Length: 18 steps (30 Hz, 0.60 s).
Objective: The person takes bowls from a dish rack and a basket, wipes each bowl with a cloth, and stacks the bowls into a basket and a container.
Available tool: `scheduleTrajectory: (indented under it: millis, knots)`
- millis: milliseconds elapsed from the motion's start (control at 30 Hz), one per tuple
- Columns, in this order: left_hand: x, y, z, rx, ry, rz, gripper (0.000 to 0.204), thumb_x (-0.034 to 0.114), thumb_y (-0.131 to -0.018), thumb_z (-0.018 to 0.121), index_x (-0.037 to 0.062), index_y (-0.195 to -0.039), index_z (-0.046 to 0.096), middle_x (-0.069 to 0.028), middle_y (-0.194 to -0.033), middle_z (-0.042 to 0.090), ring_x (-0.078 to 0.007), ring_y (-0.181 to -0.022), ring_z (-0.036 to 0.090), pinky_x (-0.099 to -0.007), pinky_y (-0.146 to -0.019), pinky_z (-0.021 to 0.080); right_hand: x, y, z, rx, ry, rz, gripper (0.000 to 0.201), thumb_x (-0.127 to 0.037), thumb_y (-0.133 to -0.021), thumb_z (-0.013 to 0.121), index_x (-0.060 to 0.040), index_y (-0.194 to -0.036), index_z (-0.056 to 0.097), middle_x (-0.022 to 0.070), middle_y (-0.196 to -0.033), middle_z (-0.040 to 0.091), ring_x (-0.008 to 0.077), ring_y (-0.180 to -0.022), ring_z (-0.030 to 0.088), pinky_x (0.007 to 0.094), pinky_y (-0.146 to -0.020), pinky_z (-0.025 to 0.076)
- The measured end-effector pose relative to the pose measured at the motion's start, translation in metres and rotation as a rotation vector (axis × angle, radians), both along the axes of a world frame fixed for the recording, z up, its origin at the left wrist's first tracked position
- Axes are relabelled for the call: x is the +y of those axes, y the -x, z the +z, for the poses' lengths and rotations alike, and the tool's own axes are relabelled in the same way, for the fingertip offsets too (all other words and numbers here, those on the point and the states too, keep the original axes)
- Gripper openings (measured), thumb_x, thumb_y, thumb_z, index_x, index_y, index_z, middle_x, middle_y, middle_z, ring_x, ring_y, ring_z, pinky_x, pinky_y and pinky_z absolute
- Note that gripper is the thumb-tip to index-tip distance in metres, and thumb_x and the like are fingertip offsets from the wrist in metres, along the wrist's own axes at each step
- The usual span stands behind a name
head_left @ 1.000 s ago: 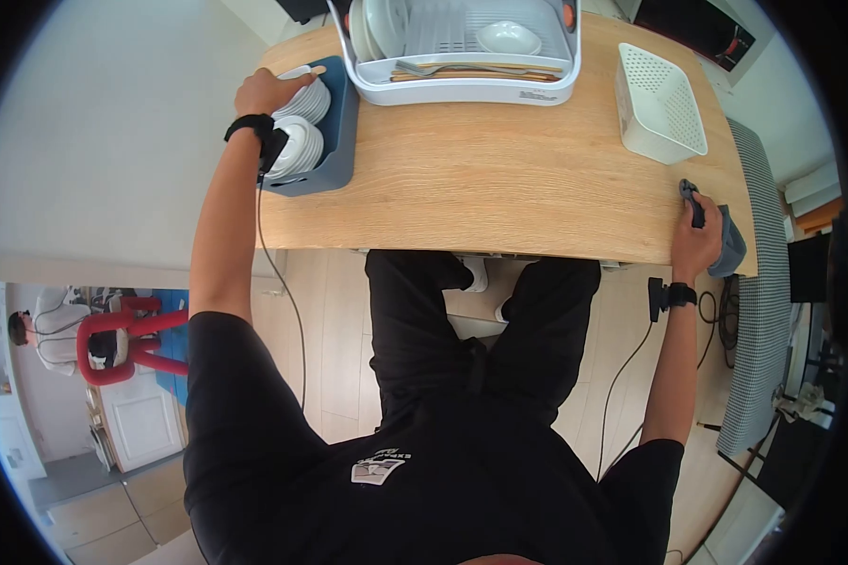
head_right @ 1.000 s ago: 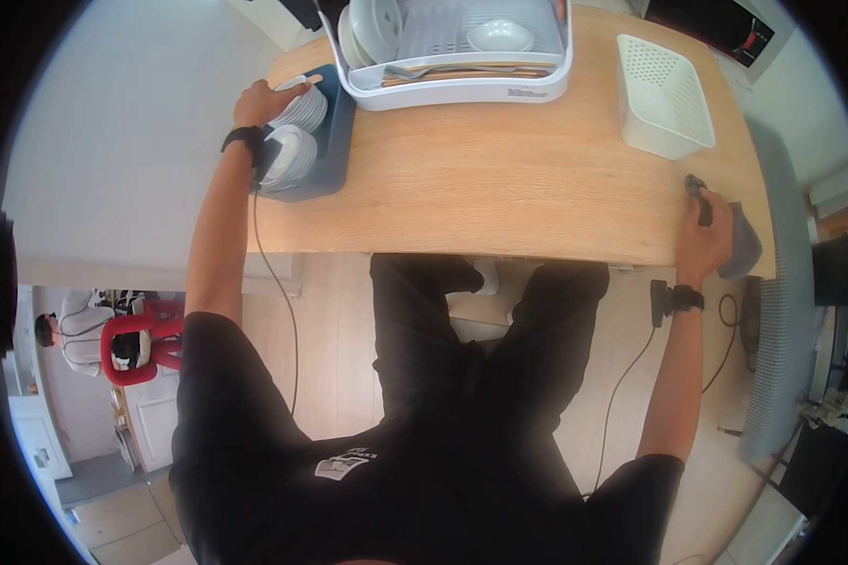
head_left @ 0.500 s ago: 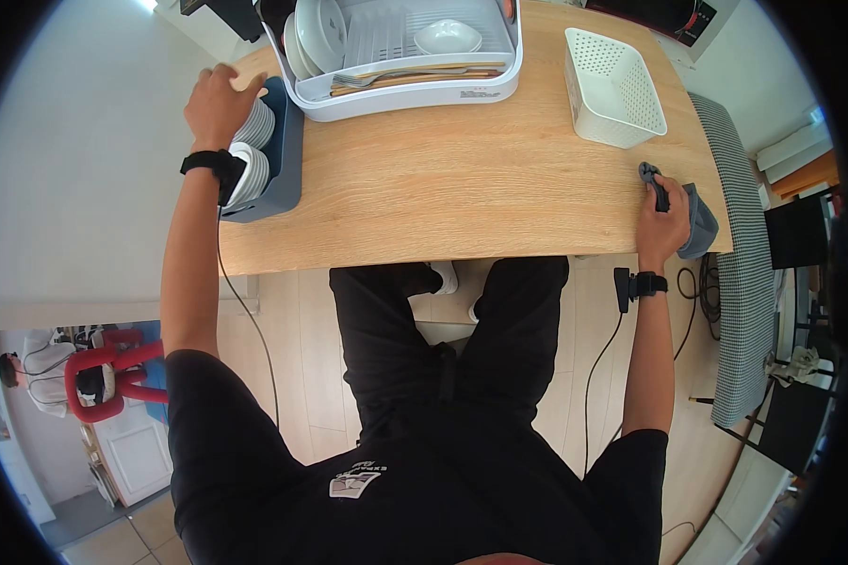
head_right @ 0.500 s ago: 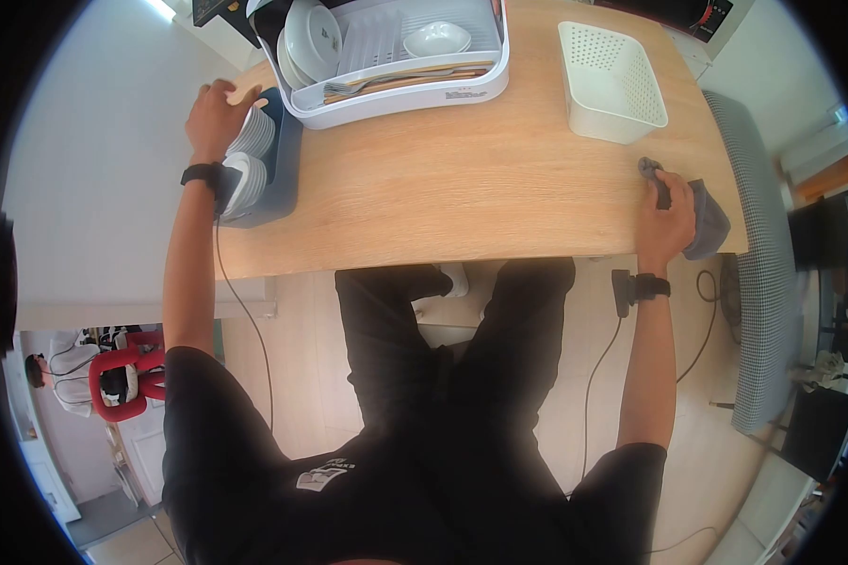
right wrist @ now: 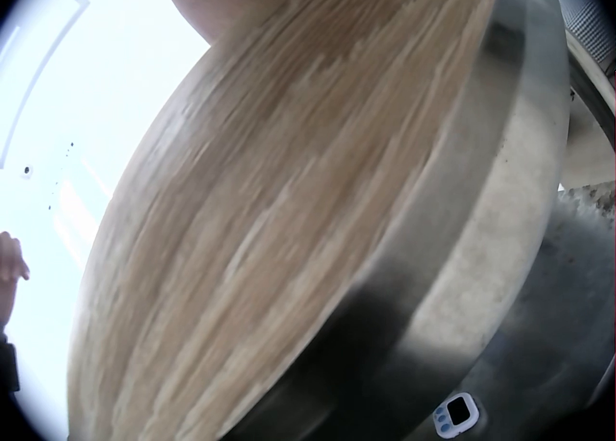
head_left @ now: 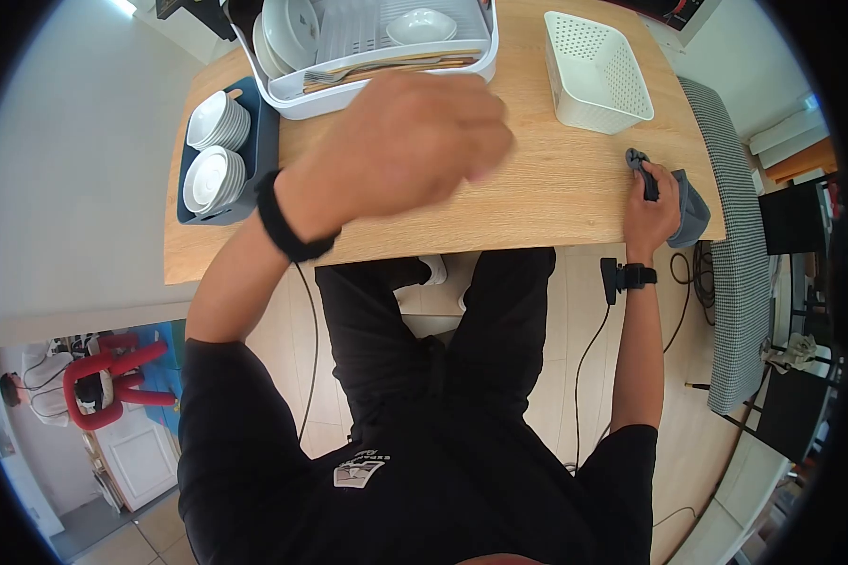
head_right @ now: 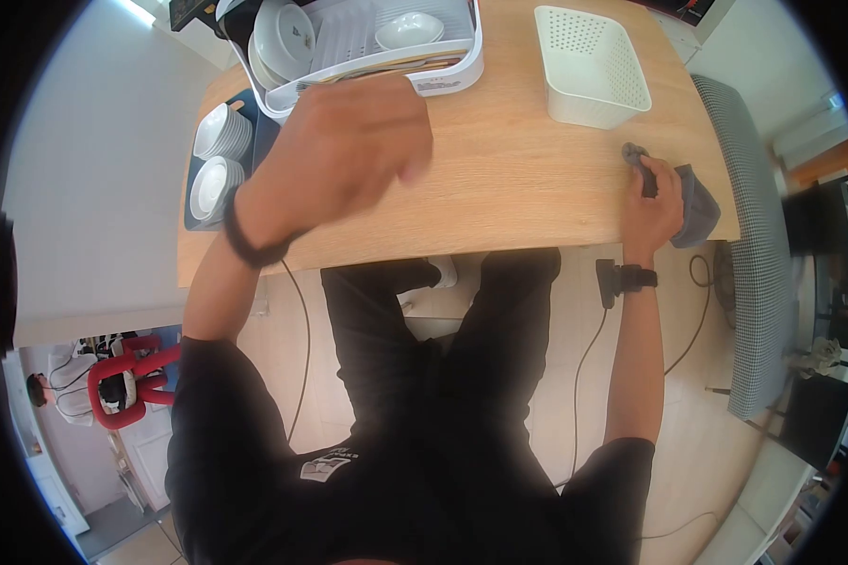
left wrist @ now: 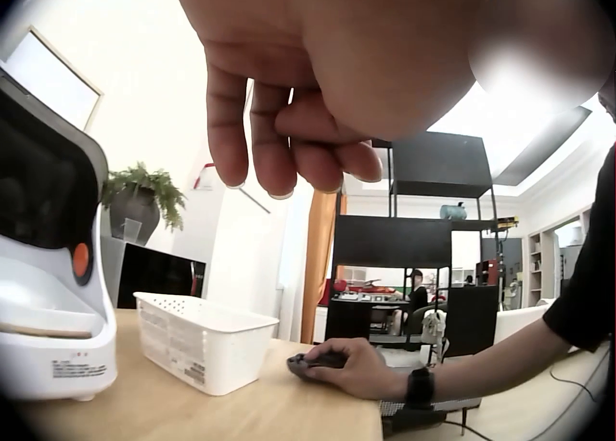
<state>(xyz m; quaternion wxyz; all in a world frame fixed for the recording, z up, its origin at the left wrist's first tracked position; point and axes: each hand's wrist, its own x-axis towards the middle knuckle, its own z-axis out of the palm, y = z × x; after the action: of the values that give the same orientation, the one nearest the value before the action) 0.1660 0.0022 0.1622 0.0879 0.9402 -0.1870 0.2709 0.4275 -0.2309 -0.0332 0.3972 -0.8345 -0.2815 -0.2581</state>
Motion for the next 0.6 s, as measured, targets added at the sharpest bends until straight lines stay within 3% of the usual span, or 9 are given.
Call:
scheduleTrajectory:
  millis: [100, 167, 267, 600]
  knots:
    - [-0.05, 0.018, 0.034, -0.089, 0.018, -0.182, 0.016, 0.015, -0.06, 0.067, 0.0091, -0.073, 0.06, -0.0031, -0.071, 0.056, -0.0184, -0.063, 0.058, -0.0319, -0.048, 0.043, 0.0, -0.001, -0.002, 0.004, -0.01, 0.014, 0.019, -0.005, -0.085, 0.077, -0.0071, -0.103, 0.075, 0.0061, -0.109, 0.074, 0.0237, -0.1, 0.071, 0.0322, -0.087, 0.054]
    - [-0.079, 0.034, 0.048, -0.095, 0.109, -0.212, 0.021, 0.021, -0.058, 0.069, 0.0101, -0.076, 0.064, -0.003, -0.071, 0.056, -0.0159, -0.061, 0.057, -0.0292, -0.045, 0.04, -0.001, -0.002, -0.002, -0.036, -0.036, 0.033, 0.019, -0.005, -0.085, 0.077, -0.0069, -0.103, 0.075, 0.0068, -0.109, 0.074, 0.0237, -0.099, 0.071, 0.032, -0.087, 0.054]
    - [-0.085, 0.027, 0.044, -0.096, 0.137, -0.21, 0.02, 0.02, -0.059, 0.069, 0.0096, -0.075, 0.064, -0.0031, -0.07, 0.055, -0.0164, -0.061, 0.057, -0.0295, -0.045, 0.04, -0.001, -0.005, -0.006, -0.035, -0.065, 0.039, 0.02, -0.006, -0.083, 0.075, -0.0114, -0.102, 0.075, 0.0039, -0.107, 0.073, 0.0243, -0.097, 0.07, 0.0337, -0.084, 0.053]
    - [-0.099, 0.0, 0.043, -0.125, 0.177, -0.135, 0.016, 0.015, -0.06, 0.069, 0.0073, -0.071, 0.061, -0.0038, -0.067, 0.053, -0.0192, -0.058, 0.057, -0.0306, -0.045, 0.043, -0.002, -0.005, -0.005, -0.015, -0.097, 0.071, 0.021, -0.004, -0.081, 0.076, -0.011, -0.101, 0.076, 0.0043, -0.107, 0.074, 0.024, -0.096, 0.07, 0.0336, -0.083, 0.053]
